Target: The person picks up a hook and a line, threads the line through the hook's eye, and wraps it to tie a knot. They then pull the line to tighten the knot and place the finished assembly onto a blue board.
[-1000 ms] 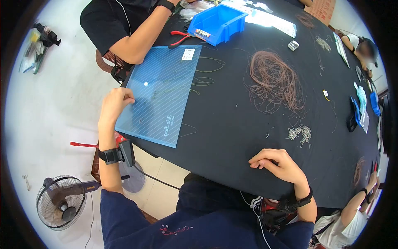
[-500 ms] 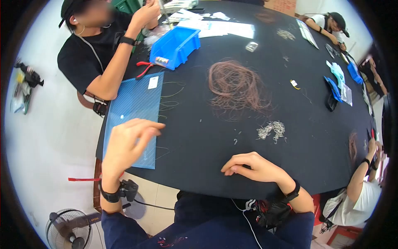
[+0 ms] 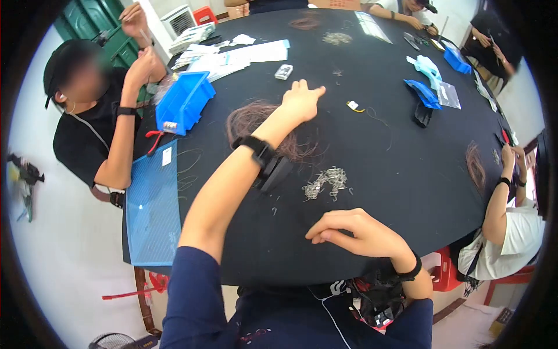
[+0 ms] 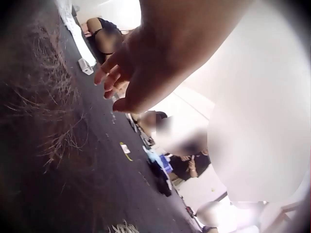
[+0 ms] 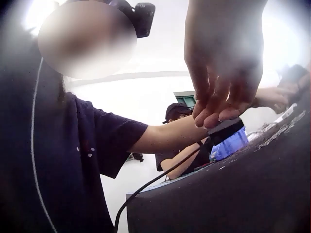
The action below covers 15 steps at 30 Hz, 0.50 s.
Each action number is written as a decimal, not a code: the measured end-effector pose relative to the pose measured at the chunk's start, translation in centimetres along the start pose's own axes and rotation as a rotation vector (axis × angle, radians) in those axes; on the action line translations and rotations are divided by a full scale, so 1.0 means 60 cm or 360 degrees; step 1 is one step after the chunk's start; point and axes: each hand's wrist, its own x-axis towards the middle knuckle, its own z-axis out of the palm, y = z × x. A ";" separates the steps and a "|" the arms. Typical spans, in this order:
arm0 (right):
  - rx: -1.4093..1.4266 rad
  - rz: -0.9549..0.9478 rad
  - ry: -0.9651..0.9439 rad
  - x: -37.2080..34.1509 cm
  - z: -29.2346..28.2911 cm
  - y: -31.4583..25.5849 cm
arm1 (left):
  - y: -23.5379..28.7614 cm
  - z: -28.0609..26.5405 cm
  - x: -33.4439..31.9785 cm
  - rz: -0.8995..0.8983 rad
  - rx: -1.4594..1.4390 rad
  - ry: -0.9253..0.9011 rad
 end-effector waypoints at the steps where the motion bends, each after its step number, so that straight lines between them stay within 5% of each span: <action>1: -0.0014 0.0024 0.0014 -0.013 -0.007 -0.002 | 0.003 0.015 0.026 -0.0075 -0.0023 0.0013; 8: -0.0039 0.0122 0.0082 -0.072 -0.027 0.026 | 0.017 0.086 0.116 0.0006 0.0158 0.0066; 15: -0.0172 0.0016 0.0190 -0.067 -0.036 0.028 | 0.029 0.051 0.115 0.0316 -0.0075 0.0673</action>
